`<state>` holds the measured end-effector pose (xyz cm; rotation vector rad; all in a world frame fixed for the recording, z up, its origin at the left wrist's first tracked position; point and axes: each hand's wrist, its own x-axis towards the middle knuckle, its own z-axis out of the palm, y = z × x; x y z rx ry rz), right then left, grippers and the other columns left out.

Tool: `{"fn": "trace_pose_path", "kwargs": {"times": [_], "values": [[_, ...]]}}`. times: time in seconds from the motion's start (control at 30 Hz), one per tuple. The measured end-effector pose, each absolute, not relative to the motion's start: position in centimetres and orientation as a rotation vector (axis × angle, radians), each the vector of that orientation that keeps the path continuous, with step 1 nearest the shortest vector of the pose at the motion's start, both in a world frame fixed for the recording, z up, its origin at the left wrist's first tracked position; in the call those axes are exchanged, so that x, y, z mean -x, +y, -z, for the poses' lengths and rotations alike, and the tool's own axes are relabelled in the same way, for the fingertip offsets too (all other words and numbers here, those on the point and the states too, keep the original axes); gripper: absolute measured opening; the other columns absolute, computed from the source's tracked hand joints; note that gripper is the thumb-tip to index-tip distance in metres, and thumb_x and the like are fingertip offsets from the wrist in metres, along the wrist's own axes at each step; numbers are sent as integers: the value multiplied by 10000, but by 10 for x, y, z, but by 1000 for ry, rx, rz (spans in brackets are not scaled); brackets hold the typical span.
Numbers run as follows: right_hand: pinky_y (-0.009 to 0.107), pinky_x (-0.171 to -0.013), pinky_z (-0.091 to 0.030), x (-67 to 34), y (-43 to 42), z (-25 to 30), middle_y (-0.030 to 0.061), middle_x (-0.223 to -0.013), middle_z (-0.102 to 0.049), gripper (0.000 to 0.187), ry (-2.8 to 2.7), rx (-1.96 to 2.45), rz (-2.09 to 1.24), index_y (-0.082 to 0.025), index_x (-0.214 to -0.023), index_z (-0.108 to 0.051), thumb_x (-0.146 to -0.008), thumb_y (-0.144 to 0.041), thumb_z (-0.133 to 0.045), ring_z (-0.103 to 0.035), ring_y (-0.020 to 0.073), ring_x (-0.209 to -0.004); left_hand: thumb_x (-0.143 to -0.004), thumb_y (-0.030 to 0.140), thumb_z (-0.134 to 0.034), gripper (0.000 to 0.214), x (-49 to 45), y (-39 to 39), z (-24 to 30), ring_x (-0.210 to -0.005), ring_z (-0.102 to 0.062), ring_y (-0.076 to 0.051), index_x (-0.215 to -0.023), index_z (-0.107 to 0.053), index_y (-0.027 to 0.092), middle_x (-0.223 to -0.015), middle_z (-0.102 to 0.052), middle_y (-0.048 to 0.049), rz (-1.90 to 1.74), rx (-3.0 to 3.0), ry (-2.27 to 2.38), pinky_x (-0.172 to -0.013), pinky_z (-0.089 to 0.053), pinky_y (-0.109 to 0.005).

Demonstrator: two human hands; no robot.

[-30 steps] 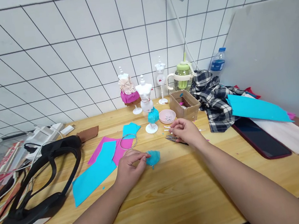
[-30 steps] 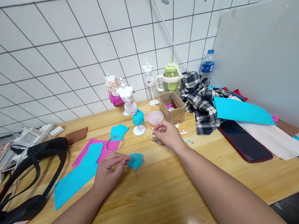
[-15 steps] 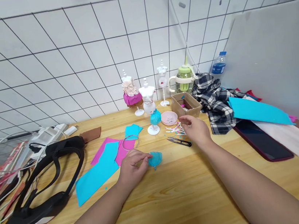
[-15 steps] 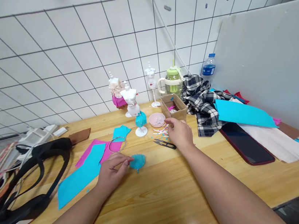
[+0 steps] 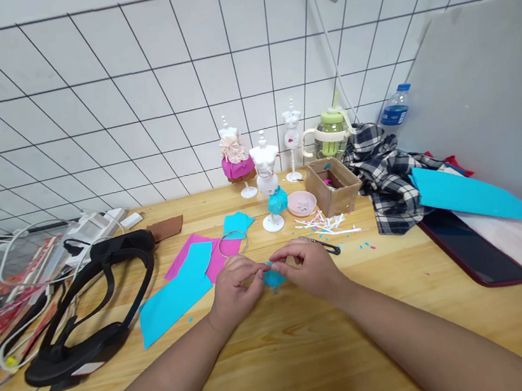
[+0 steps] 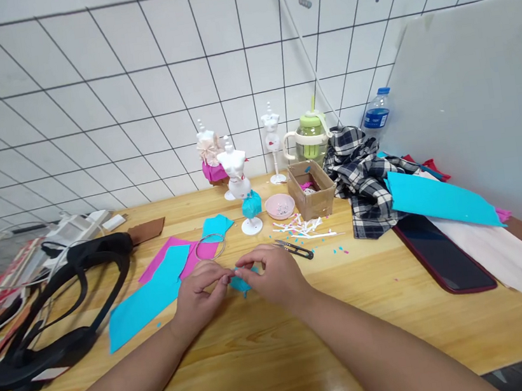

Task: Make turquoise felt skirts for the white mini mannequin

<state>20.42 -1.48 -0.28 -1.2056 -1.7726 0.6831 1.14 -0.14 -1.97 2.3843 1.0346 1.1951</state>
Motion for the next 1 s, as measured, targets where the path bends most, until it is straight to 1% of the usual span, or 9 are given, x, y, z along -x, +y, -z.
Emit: {"fn": "trace_pose_path", "kwargs": {"times": [0.13, 0.4, 0.6, 0.67, 0.73, 0.8, 0.87, 0.93, 1.0], "values": [[276, -675, -429, -202, -17, 3, 11, -749, -714, 116, -1759, 1208, -693, -213, -844, -757, -759, -287, -726, -586, 150, -683, -828, 167, -602, 116, -12, -1, 20, -685, -616, -153, -826, -715, 192, -710, -688, -34, -1196, -2417, 996, -660, -470, -296], [246, -609, -406, -198, -18, 10, -9, -672, -663, 49, -1730, 1192, -701, -205, -790, -743, -751, -227, -723, -536, 125, -610, -827, 183, -597, 115, -14, -2, 18, -692, -608, -162, -791, -706, 195, -708, -683, -37, -1147, -2486, 1006, -667, -458, -314], [241, -610, -389, -197, -24, 3, -3, -748, -651, 19, -1867, 1148, -632, -183, -776, -697, -777, -191, -679, -529, 116, -653, -820, 230, -612, 117, -14, -4, 18, -698, -607, -175, -759, -709, 201, -700, -685, -32, -1081, -2512, 1089, -684, -447, -332], [237, -588, -390, -198, -22, 2, -3, -728, -641, 25, -1849, 1140, -718, -180, -764, -689, -776, -194, -672, -527, 115, -636, -835, 244, -599, 128, -14, -4, 17, -728, -609, -182, -809, -717, 203, -733, -695, -35, -1026, -2506, 1085, -710, -444, -343], [238, -569, -403, -202, -18, 2, 3, -713, -647, 74, -1764, 1143, -853, -177, -761, -692, -792, -232, -654, -542, 121, -625, -860, 265, -576, 167, -13, -3, 17, -781, -612, -191, -925, -720, 212, -803, -709, -42, -986, -2465, 1102, -739, -444, -351], [251, -603, -444, -207, -13, 5, 33, -805, -695, 164, -1657, 1139, -970, -176, -878, -712, -837, -294, -605, -601, 145, -695, -886, 292, -545, 228, -10, -2, 16, -838, -612, -200, -1034, -703, 219, -868, -714, -50, -1010, -2365, 1161, -761, -450, -350], [289, -703, -478, -213, -8, 11, 58, -978, -719, 320, -1635, 1153, -1003, -195, -1154, -651, -882, -321, -538, -640, 179, -843, -903, 322, -519, 267, -8, 0, 17, -868, -612, -204, -1076, -692, 216, -899, -710, -56, -1081, -2216, 1246, -777, -461, -344], [353, -836, -458, -216, -5, 17, 58, -1090, -705, 523, -1743, 1214, -913, -226, -1395, -448, -882, -287, -530, -613, 215, -997, -911, 352, -503, 290, -6, 2, 18, -872, -617, -202, -1079, -691, 210, -914, -704, -56, -1141, -2064, 1317, -790, -472, -338], [411, -928, -396, -215, -4, 24, 60, -1094, -703, 716, -1875, 1308, -755, -220, -1484, -287, -834, -252, -587, -564, 252, -1079, -914, 376, -493, 306, -6, 2, 19, -868, -623, -199, -1080, -691, 211, -926, -700, -53, -1179, -1955, 1354, -797, -480, -334]]}}
